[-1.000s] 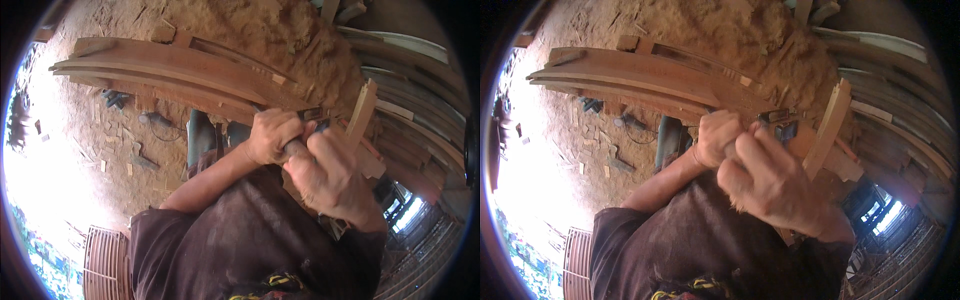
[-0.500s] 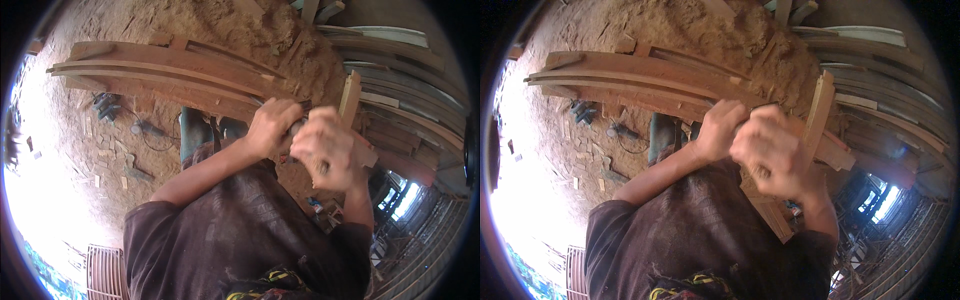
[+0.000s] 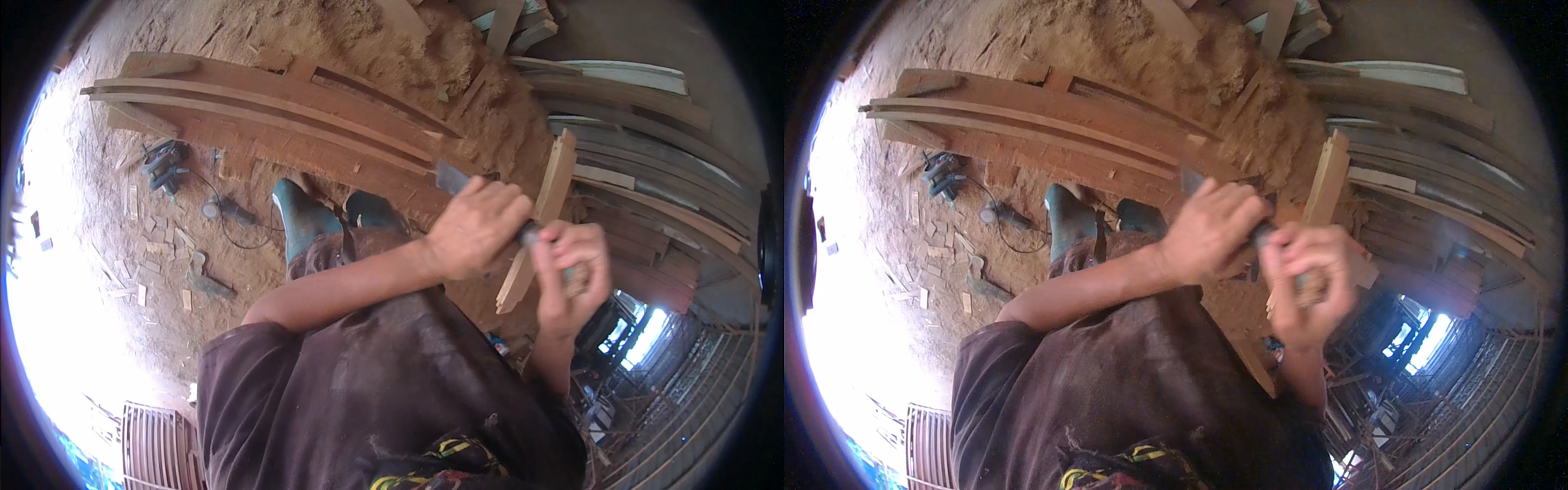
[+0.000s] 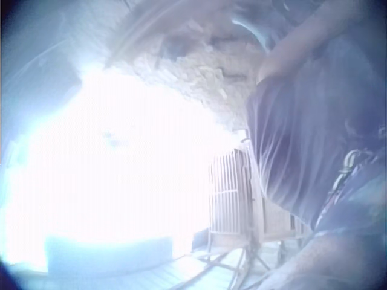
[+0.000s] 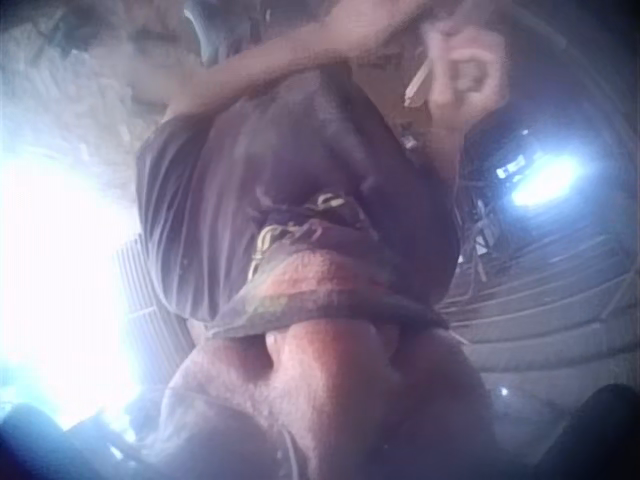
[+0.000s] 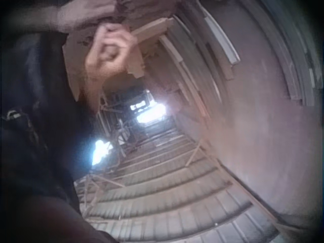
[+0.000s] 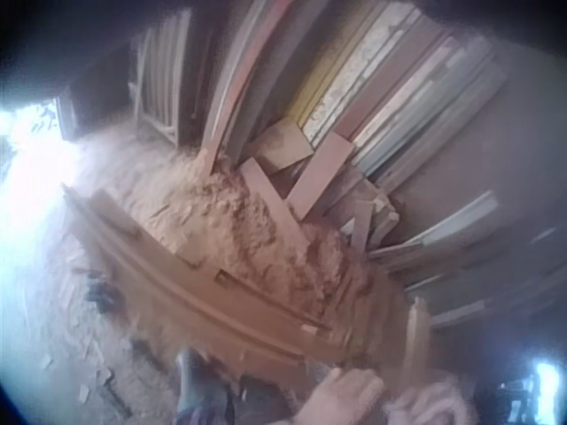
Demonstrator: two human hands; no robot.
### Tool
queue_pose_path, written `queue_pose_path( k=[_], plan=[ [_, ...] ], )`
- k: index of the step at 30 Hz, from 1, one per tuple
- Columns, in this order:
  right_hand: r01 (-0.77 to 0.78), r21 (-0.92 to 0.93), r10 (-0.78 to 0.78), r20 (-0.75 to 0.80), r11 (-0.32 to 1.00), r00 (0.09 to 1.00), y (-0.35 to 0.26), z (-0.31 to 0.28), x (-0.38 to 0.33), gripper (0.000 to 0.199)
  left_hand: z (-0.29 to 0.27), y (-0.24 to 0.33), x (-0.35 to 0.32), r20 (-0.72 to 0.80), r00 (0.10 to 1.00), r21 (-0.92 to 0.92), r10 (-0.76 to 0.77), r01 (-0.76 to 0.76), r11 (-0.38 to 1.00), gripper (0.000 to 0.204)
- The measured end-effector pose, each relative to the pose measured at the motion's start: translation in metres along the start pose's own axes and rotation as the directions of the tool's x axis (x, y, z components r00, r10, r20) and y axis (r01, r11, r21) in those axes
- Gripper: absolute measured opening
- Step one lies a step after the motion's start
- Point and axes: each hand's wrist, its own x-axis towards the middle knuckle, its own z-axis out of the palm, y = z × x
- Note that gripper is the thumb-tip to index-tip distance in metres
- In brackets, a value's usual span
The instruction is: The person uses a chisel and mallet to carve a curved wooden piece, repeatedly striking the chisel to remove wood shavings. The person also uses a square ruler to measure the wood and continues carving along the marked lines.
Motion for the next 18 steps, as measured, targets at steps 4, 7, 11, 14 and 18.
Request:
queue_pose_path(
  k=[4,7,11,14,18],
  plan=[
    [-0.049,-0.248,0.057,0.028,0.968,0.998,-0.018,-0.024,-0.001,0.029,0.003,0.014,0.009,0.284,0.955,-0.017,-0.085,0.093,0.995,0.036],
    [0.148,-0.493,0.047,0.360,0.858,0.932,-0.032,-0.036,0.006,0.035,-0.010,0.009,0.019,0.625,0.768,0.048,-0.137,0.138,0.989,0.037],
    [0.174,-0.574,0.123,0.442,0.800,0.889,-0.030,-0.034,0.001,0.040,-0.013,0.006,0.025,0.603,0.797,-0.018,-0.030,0.051,0.999,0.039],
    [0.166,-0.538,0.080,0.405,0.827,0.911,-0.020,-0.030,0.004,0.039,0.003,-0.004,0.006,0.351,0.936,-0.069,0.024,0.001,0.998,0.041],
    [0.130,-0.501,0.089,0.388,0.855,0.917,-0.016,-0.012,0.011,0.037,0.004,-0.017,-0.005,0.214,0.977,-0.116,-0.009,0.035,0.993,0.043]
  ],
)
